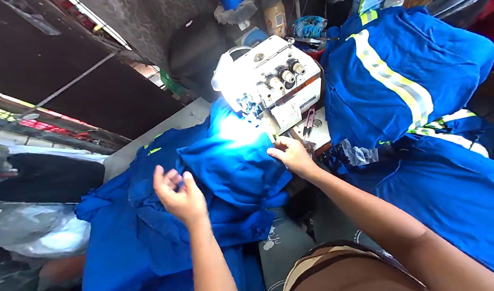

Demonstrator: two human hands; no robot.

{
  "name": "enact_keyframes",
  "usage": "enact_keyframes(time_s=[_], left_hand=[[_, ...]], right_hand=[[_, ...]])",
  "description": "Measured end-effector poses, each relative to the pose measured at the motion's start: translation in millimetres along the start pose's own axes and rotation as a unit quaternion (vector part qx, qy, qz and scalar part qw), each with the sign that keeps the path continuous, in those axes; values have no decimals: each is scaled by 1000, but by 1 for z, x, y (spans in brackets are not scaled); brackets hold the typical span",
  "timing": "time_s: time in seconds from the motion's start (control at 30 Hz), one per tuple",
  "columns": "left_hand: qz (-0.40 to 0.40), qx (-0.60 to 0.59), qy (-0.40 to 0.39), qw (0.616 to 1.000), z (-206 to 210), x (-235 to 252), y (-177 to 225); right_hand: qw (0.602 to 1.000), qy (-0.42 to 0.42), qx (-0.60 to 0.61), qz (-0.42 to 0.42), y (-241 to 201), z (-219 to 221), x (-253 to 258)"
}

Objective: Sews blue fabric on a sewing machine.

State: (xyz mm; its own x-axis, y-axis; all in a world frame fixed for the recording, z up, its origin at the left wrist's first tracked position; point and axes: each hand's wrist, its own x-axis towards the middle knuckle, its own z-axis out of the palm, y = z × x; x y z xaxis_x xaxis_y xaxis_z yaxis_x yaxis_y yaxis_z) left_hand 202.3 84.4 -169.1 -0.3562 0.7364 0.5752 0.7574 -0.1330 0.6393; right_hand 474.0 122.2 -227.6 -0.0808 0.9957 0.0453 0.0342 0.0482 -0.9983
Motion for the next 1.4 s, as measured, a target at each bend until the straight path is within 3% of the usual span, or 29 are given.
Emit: enact_keyframes(time_s=[0.13, 0.3, 0.4, 0.5, 0.63, 0.73, 0.83, 0.97, 1.23, 1.4], left_hand=[[-191, -34, -48, 980, 18, -69, 1], [-262, -172, -56, 948, 8, -40, -5], [-274, -220, -46, 935, -3, -29, -7], [-266, -235, -61, 933, 1, -29, -20], [-277, -216, -76, 933, 17, -29, -28], [-283, -214, -78, 932, 18, -27, -27], [-282, -229, -86, 928, 11, -28, -29], [-285, -253, -80, 921, 5, -34, -26], [-267, -282, -66, 919, -1, -37, -22], [-271, -284, -68, 917, 4, -39, -23]], right_hand=[[996, -69, 7, 53, 9, -7, -24], [991, -1, -134, -13, 11, -6, -39], [983, 49, -165, -65, 5, -5, -36], [987, 52, -145, -38, -3, -4, -30], [992, -41, -111, 35, -3, -5, -15], [995, -91, -25, 35, 4, -2, -9], [998, -28, -52, 17, 2, -2, -19], [988, 85, -95, -85, -6, 3, -21], [991, 36, -97, -88, -32, 9, -7], [991, 69, -89, -67, -6, 9, 0]])
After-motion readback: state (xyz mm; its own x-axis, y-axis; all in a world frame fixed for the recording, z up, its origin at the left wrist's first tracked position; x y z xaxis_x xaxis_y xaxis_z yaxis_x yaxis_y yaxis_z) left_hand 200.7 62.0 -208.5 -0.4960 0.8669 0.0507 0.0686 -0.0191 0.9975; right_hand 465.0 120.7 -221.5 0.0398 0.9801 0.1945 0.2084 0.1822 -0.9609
